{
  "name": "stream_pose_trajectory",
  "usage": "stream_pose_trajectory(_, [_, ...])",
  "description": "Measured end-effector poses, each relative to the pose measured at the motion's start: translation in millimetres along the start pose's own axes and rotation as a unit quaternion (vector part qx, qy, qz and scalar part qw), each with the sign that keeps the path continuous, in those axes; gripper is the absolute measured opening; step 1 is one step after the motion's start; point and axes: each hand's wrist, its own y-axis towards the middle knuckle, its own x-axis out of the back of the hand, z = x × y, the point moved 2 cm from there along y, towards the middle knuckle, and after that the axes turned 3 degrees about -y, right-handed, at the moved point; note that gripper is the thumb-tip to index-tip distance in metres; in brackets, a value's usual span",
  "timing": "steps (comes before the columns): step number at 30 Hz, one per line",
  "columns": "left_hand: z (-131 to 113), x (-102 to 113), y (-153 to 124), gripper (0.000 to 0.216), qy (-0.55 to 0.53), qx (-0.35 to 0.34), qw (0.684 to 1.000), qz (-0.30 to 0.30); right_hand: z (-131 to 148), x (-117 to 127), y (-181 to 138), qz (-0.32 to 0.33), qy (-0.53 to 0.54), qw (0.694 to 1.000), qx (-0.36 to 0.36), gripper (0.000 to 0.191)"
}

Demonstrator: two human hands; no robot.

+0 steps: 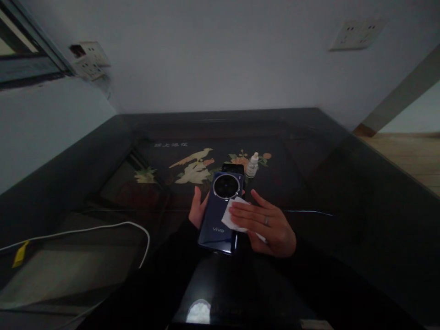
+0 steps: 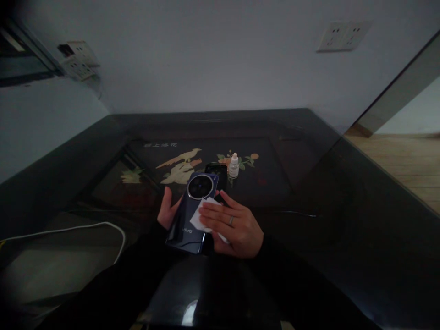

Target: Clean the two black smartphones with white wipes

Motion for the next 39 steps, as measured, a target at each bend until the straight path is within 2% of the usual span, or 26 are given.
stream_pose_trajectory(8, [0, -2, -12, 0.058, -0.003, 0.005, 0.999, 0.044, -8, 14, -3, -0.053, -0.057, 0.996, -0.051, 0.037])
stream_pose_trajectory(14, [2, -10, -10, 0.063, -0.032, -0.027, 0.997, 0.057, -2, 10, 0, -0.049, -0.068, 0.996, -0.044, 0.037])
stream_pose_trajectory(17, [4, -9, -11, 0.062, -0.022, 0.005, 0.995, 0.092, -4, 11, 0, -0.062, -0.07, 0.993, -0.077, 0.035])
stream_pose_trajectory(21, [6, -6, -15, 0.06, 0.012, 0.071, 0.983, 0.169, -10, 13, -2, -0.084, -0.044, 0.985, -0.142, 0.036])
stream_pose_trajectory(25, [9, -3, -15, 0.056, 0.019, 0.078, 0.975, 0.205, -13, 13, -4, -0.09, -0.024, 0.979, -0.179, 0.036])
stream_pose_trajectory(39, [11, 5, -13, 0.061, 0.051, 0.051, 0.978, 0.195, -15, 16, -4, -0.087, 0.024, 0.975, -0.203, 0.034])
